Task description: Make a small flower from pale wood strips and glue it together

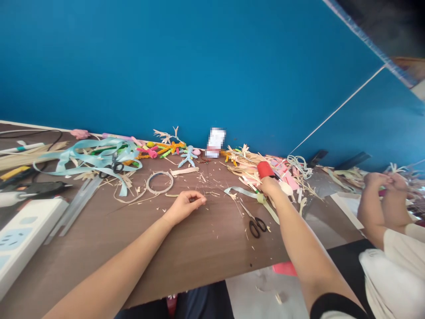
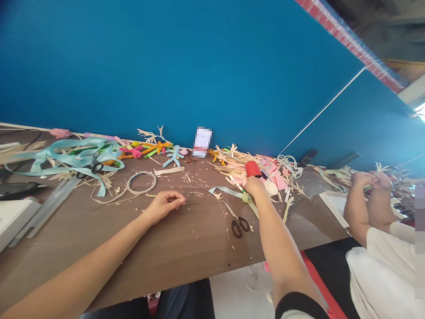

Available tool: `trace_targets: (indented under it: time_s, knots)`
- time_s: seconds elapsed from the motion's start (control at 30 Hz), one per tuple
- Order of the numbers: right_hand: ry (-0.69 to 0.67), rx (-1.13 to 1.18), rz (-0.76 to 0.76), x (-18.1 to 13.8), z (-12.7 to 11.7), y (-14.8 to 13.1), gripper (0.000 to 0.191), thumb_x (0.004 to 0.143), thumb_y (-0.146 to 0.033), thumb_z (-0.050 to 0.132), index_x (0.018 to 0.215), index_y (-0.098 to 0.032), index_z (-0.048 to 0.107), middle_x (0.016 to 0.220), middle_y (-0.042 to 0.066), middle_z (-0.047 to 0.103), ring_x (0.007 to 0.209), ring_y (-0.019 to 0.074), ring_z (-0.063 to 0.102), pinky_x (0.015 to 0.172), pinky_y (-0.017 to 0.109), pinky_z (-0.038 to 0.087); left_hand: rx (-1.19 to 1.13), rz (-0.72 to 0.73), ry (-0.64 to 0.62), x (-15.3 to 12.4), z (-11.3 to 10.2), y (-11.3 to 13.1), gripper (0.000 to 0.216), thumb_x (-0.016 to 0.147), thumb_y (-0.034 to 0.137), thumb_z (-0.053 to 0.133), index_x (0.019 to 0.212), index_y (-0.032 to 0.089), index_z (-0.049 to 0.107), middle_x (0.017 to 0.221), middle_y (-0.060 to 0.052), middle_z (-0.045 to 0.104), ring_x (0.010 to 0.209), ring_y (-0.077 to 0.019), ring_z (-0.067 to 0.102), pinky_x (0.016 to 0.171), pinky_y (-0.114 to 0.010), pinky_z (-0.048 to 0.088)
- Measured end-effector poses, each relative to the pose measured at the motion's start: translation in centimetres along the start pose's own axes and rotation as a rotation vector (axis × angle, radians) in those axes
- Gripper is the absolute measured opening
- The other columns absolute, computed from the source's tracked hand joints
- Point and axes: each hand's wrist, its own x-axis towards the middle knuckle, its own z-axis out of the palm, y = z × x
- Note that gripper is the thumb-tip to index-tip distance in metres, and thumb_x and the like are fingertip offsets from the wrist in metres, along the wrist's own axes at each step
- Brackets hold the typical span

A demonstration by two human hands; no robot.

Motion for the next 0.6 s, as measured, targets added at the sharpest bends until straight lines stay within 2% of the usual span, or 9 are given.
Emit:
trace_targets:
  time_s: [0.17, 0.37, 0.5, 0.6]
  knots:
    - [-0.047, -0.04, -0.006, 0.0, 0.0, 0.6, 0.015, 0.065, -0.025, 0.061, 0.056, -0.013, 0.058, 0.049, 0.007, 0.056, 0.055, 0.0178, 0.055, 0.052, 0.025, 0.036, 0.027, -0.005, -0.004, 0.0, -0.1, 0.0, 0.024, 0.067, 0.036, 0.057, 0.068, 0.012, 0.061, 0.064, -0.002, 0.06, 0.054, -0.0096, 0.049, 0.054, -0.021, 0.041]
    - [0.079, -0.047, -0.036, -0.6, -0.5, 1.4, 0.016, 0.071, -0.026, 0.053, 0.076, -0.014, 0.063, 0.071, 0.008, 0.062, 0.064, 0.017, 0.056, 0.055, 0.024, 0.036, 0.036, -0.012, -0.012, 0.1, -0.1, -0.3, 0.025, 0.068, 0.036, 0.056, 0.069, 0.012, 0.061, 0.065, -0.003, 0.059, 0.054, -0.0095, 0.048, 0.055, -0.022, 0.041]
    - [0.131, -0.039, -0.108, -1.7, 0.1, 0.4, 0.027, 0.079, -0.032, 0.041, 0.082, -0.016, 0.063, 0.074, 0.006, 0.063, 0.066, 0.0156, 0.057, 0.055, 0.022, 0.037, 0.016, -0.01, -0.01, 0.1, 0.0, -0.4, 0.024, 0.067, 0.036, 0.057, 0.069, 0.012, 0.061, 0.065, -0.003, 0.059, 0.055, -0.0097, 0.049, 0.054, -0.021, 0.041]
    - [0.124, -0.05, -0.18, -1.9, 0.9, -1.2, 0.028, 0.079, -0.037, 0.043, 0.085, -0.02, 0.063, 0.078, 0.004, 0.064, 0.071, 0.0154, 0.057, 0.058, 0.021, 0.037, 0.02, -0.006, -0.015, 0.1, 0.0, -0.5, 0.024, 0.067, 0.036, 0.056, 0.068, 0.012, 0.061, 0.065, -0.002, 0.059, 0.054, -0.0093, 0.048, 0.054, -0.021, 0.04]
